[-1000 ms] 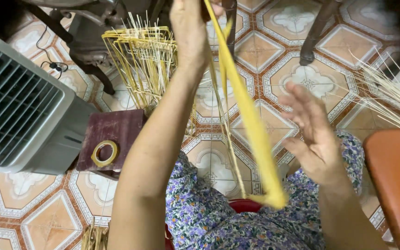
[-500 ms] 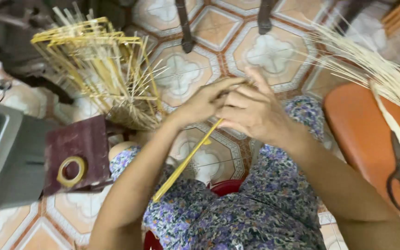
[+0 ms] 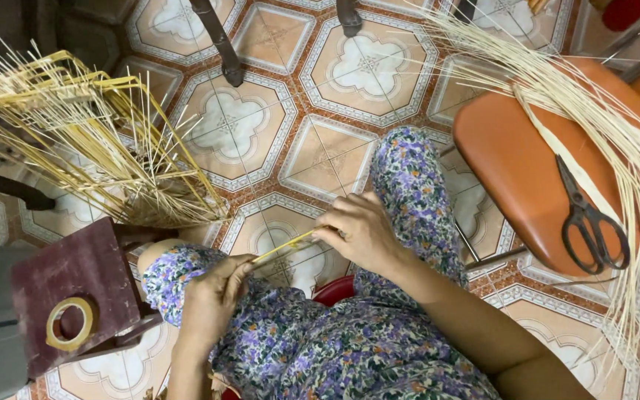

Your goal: The recorder is weaving thin bamboo strips to construct a three-dimensional framework, likely for a lantern or similar craft.

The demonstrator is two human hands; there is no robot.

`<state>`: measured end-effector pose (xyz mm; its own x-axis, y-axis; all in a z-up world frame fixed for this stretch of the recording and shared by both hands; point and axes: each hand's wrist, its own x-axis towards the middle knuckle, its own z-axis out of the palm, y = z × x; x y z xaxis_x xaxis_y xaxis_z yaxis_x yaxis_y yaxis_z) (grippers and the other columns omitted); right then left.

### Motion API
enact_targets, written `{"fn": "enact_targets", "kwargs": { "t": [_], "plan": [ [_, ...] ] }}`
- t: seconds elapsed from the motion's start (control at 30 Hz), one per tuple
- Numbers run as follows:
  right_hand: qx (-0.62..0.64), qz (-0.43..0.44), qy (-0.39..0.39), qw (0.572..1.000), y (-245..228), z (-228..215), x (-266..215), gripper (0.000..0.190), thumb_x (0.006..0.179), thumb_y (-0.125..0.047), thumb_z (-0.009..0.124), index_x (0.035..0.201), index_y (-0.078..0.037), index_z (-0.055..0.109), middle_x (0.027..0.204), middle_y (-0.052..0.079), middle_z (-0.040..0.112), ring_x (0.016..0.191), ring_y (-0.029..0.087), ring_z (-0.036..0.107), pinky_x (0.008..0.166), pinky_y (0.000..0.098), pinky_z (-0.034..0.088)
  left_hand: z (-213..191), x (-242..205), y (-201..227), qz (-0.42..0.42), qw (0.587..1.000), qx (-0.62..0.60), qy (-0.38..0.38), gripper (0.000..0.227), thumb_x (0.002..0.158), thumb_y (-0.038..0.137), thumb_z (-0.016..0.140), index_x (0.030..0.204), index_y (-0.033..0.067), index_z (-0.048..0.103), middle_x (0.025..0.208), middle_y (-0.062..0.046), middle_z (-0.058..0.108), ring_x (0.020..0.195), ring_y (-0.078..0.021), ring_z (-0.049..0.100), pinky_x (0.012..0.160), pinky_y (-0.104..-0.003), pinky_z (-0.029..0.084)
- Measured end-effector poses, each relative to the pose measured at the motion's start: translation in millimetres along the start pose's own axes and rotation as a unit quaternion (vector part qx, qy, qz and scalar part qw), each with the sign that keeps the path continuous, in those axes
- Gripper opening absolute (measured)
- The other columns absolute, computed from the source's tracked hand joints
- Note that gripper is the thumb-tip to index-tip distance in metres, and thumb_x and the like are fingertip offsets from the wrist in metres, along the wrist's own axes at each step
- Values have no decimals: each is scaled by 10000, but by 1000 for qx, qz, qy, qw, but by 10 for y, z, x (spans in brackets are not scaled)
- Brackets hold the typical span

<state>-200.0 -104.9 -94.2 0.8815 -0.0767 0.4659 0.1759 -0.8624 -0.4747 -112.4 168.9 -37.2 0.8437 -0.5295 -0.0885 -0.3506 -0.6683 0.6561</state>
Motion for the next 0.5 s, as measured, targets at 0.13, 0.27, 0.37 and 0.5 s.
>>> {"fn": "enact_targets", "kwargs": {
  "t": [0.13, 0.27, 0.37, 0.5],
  "plan": [
    [-5, -26, 3, 1000, 66, 29, 19, 186, 852, -334, 810, 848, -153, 769, 751, -26, 681, 720, 142, 581, 762, 359, 382, 249, 3, -197, 5, 1000, -15, 21, 190, 936, 228, 688, 1071, 157, 802, 672, -63, 767, 501, -148, 669, 482, -326, 540],
    [-13, 14, 4, 1000, 147, 91, -125, 183, 853, -338, 801, 862, -159, 767, 795, -21, 710, 735, 141, 596, 747, 371, 382, 302, 40, -149, 125, 988, -11, 88, 151, 937, 199, 704, 1027, 103, 779, 815, -65, 779, 584, -129, 695, 534, -296, 562],
    [-2, 17, -3, 1000, 143, 80, -107, 162, 860, -323, 791, 876, -164, 766, 805, -26, 715, 747, 139, 602, 766, 372, 389, 277, 68, -128, 115, 989, -22, 92, 141, 913, 178, 720, 1001, 90, 786, 802, -66, 778, 588, -135, 703, 541, -296, 559],
    [-11, 52, -59, 997, 180, 148, -39, 167, 874, -317, 798, 897, -155, 768, 823, -14, 717, 764, 168, 607, 752, 363, 393, 343, 143, -219, 84, 990, -60, 99, 129, 886, 148, 742, 975, 66, 789, 823, -56, 780, 632, -151, 722, 575, -299, 568]
  ]
}}
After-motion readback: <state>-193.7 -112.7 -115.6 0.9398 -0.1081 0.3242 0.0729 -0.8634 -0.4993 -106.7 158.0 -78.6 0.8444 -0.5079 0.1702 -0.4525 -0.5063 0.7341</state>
